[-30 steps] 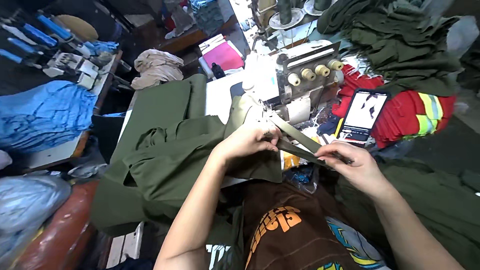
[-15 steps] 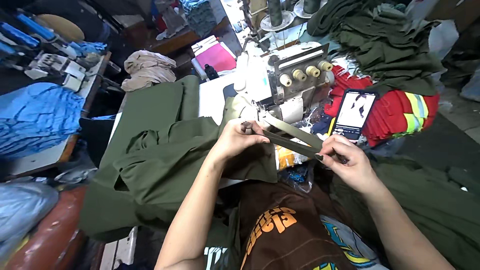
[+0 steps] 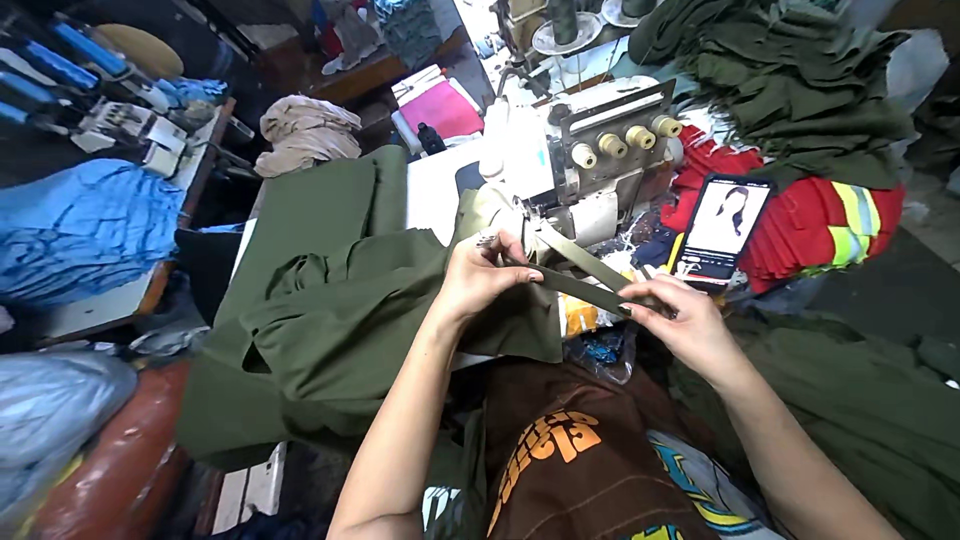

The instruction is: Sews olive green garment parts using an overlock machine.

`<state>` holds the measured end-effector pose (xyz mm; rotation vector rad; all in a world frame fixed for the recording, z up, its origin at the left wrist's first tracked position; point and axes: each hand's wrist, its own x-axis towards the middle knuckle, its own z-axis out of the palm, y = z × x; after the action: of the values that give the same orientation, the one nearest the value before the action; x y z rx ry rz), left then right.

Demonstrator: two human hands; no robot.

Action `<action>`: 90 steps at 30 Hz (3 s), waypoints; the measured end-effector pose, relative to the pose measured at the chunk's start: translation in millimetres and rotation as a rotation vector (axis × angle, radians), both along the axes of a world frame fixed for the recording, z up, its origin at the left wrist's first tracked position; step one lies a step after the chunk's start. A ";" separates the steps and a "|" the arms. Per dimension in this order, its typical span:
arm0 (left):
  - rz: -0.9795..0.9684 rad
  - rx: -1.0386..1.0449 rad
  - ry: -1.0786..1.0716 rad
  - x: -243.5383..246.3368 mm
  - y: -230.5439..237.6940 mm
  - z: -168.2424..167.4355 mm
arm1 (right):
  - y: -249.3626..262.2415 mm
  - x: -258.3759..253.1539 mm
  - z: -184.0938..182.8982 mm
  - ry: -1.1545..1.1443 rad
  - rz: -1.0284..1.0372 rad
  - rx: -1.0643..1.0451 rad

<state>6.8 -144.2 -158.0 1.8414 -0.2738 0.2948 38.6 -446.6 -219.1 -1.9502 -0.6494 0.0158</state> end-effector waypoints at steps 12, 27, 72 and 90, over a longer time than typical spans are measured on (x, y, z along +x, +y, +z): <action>0.046 1.461 0.023 -19.4 -3.8 17.3 | 10.4 -16.3 58.9 -0.184 0.505 0.204; -0.233 1.415 0.459 -36.7 -51.9 25.2 | 44.2 -21.7 85.3 -0.235 0.621 0.099; -0.009 0.842 -0.175 -94.7 26.9 90.7 | 115.2 48.1 45.4 -0.626 0.407 -0.226; -0.113 0.444 -0.161 -82.2 31.3 85.1 | 122.9 27.2 77.2 -0.014 0.701 0.704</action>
<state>-75.3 -112.9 -72.9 2.2307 -0.5907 0.3229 65.8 -323.7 -141.9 -0.9902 -1.1399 0.1832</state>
